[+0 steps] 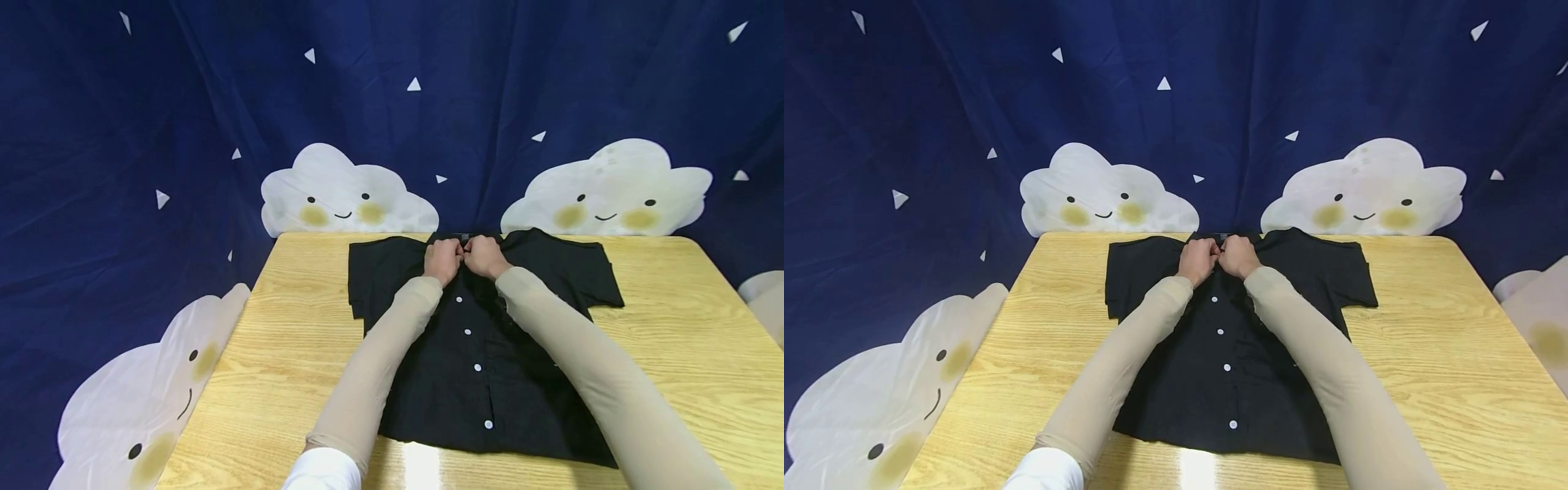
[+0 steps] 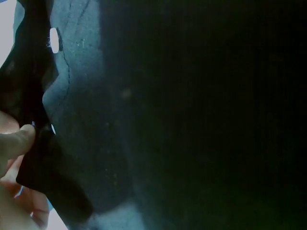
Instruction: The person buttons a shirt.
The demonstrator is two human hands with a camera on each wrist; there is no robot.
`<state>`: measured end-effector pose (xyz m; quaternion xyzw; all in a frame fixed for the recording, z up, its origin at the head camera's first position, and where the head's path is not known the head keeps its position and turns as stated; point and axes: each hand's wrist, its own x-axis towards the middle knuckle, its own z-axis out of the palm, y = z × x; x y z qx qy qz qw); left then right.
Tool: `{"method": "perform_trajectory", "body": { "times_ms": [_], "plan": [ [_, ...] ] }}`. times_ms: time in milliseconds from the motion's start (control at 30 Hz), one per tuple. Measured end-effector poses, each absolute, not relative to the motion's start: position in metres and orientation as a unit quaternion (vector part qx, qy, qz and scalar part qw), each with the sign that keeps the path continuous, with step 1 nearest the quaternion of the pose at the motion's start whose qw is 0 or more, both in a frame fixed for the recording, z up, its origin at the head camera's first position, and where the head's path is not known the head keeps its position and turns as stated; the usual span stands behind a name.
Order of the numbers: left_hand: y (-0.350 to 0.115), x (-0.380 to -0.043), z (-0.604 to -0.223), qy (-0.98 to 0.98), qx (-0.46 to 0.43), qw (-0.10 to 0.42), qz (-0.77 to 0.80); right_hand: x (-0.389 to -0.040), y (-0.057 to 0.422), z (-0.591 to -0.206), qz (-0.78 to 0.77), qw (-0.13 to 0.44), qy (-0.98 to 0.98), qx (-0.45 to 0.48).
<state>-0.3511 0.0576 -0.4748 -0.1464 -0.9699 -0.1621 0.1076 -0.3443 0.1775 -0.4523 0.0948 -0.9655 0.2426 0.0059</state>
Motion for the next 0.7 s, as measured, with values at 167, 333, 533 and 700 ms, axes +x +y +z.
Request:
{"method": "perform_trajectory", "body": {
  "times_ms": [167,333,533,700],
  "plan": [
    [0.059,-0.350,-0.474,-0.975,-0.135,0.117,-0.135,-0.344,0.176,-0.448,0.245,-0.004,-0.964,0.100],
    [0.056,-0.350,-0.474,-0.972,-0.130,0.118,-0.155,-0.346,0.180,-0.449,0.280,-0.022,-0.954,0.108],
    [0.056,-0.349,-0.471,-0.965,-0.142,0.128,-0.179,-0.348,0.188,-0.448,0.276,-0.009,-0.952,0.129],
    [0.055,-0.348,-0.471,-0.961,-0.163,0.132,-0.181,-0.351,0.192,-0.449,0.243,0.012,-0.957,0.157]
  ]
}}
